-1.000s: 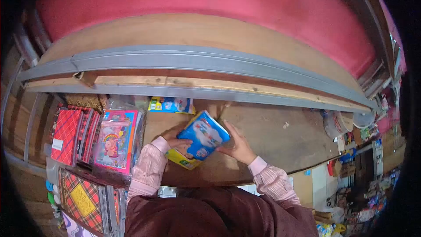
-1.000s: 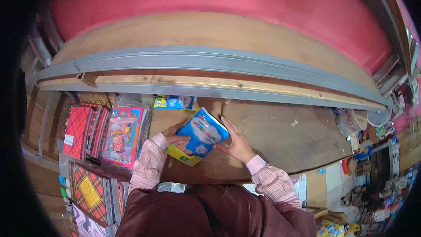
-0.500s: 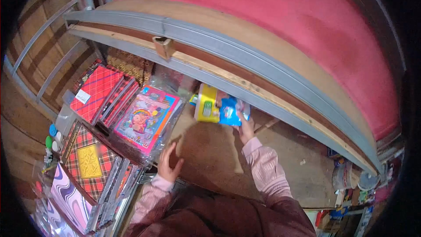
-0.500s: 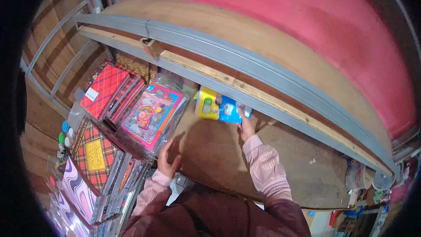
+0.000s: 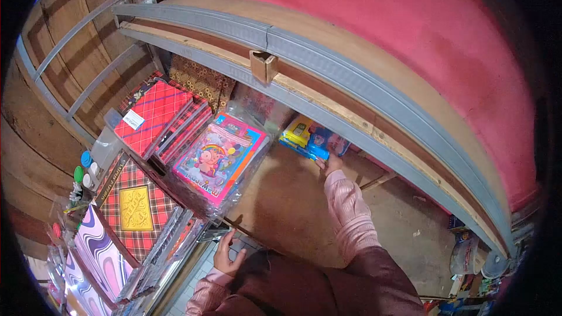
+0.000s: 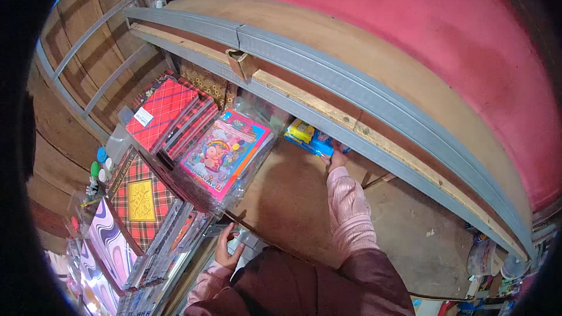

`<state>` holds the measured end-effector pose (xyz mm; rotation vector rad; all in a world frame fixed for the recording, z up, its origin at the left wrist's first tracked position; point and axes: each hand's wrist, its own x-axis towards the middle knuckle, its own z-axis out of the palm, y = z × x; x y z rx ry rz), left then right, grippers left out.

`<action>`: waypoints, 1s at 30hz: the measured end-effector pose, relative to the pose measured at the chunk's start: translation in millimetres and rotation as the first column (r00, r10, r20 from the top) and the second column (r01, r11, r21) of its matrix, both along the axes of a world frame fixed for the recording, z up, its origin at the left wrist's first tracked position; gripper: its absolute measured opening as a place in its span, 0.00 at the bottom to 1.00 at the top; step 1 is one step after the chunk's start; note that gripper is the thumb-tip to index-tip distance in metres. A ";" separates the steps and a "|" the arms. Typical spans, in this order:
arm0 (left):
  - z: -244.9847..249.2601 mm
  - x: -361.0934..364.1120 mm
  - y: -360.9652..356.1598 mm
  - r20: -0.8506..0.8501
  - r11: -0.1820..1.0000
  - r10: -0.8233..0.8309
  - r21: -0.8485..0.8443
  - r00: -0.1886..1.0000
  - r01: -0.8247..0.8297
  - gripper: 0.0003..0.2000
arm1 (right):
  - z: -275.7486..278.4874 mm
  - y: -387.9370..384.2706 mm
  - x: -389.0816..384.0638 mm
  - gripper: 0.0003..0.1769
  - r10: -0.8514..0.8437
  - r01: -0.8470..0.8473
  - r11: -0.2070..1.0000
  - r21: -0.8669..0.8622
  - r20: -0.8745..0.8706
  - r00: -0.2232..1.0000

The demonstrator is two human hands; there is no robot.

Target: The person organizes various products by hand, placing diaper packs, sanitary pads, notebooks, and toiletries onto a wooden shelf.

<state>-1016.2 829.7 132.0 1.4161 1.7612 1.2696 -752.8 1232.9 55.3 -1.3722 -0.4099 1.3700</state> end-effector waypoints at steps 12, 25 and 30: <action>15.0 23.7 18.6 0.034 0.963 -0.271 0.003 0.962 0.271 0.31 | 33.6 -56.2 56.5 0.27 0.160 -0.175 0.983 0.048 0.221 0.962; 34.0 151.4 47.6 -0.222 0.487 -0.822 0.202 0.524 0.850 0.12 | 90.2 -360.3 156.7 0.22 0.178 -0.182 0.942 0.282 0.041 0.983; 12.5 228.4 -0.4 0.006 0.167 -0.985 0.204 0.170 0.965 0.06 | 105.8 -530.5 192.2 0.20 -0.244 0.243 0.935 0.259 -0.029 0.969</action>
